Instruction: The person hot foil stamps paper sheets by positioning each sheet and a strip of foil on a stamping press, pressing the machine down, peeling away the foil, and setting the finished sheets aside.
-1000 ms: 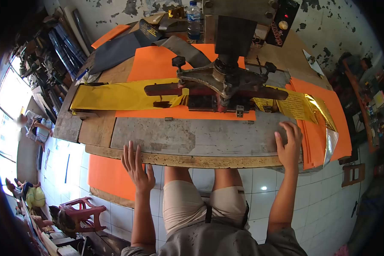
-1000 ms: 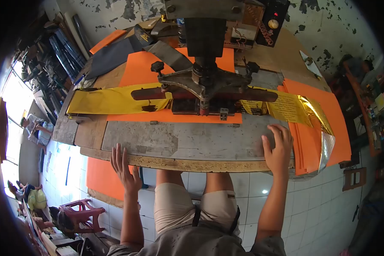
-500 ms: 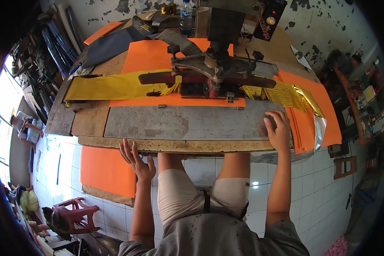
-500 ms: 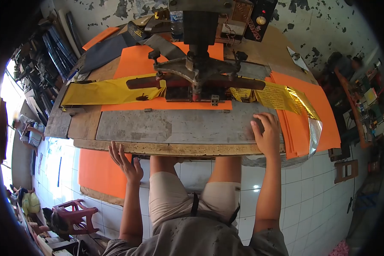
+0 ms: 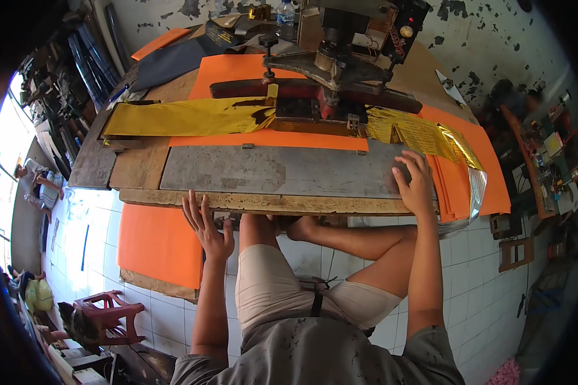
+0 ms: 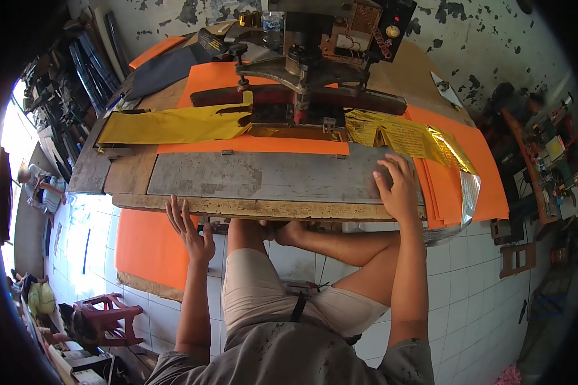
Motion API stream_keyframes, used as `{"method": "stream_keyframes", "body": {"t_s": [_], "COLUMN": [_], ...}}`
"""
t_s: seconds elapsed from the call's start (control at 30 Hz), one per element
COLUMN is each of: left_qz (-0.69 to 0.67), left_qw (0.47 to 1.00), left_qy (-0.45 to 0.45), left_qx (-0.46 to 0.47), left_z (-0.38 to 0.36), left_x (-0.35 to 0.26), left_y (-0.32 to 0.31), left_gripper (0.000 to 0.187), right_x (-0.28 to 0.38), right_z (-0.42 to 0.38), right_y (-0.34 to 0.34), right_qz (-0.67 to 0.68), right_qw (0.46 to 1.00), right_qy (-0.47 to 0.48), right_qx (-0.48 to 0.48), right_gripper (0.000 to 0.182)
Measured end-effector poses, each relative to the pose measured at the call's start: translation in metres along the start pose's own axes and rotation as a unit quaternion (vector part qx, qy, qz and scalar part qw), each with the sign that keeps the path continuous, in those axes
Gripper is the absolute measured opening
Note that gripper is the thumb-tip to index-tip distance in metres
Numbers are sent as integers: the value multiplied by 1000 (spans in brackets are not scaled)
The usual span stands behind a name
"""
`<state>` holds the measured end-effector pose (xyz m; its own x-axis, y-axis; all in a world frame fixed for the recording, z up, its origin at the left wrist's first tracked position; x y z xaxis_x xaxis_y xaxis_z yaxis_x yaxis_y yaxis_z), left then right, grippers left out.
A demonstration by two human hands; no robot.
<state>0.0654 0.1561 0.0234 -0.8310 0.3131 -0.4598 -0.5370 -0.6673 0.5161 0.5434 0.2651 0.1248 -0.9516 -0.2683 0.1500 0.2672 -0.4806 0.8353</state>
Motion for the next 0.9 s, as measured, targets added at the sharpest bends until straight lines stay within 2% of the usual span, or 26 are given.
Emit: {"method": "stream_keyframes", "body": {"t_s": [0.1,0.4,0.9], "left_qz": [2,7,21], "left_qw": [1000,1000,999], "left_qy": [0,4,5], "left_qx": [6,5,-36], "left_z": [1,0,-2], "left_x": [-1,-1,6], "left_y": [1,1,-11], "left_gripper": [68,67,68], "right_x": [8,13,11], "right_z": [10,44,49], "right_y": [-4,-31,-41], "right_qz": [-21,-38,-18], "right_qw": [998,993,995], "right_qy": [47,70,65], "right_qx": [20,91,79], "right_gripper": [30,31,36]}}
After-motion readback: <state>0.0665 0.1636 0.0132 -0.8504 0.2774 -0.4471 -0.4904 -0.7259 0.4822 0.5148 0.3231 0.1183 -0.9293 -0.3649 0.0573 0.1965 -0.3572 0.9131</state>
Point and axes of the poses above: each hand's wrist, its own z-axis towards the middle knuckle, its own y-axis out of the back of the hand, x = y × z, the point moved 7 cm from there along z, towards the middle knuckle, and after that the axes turned 9 degrees about -z, right-handed, at the moved point
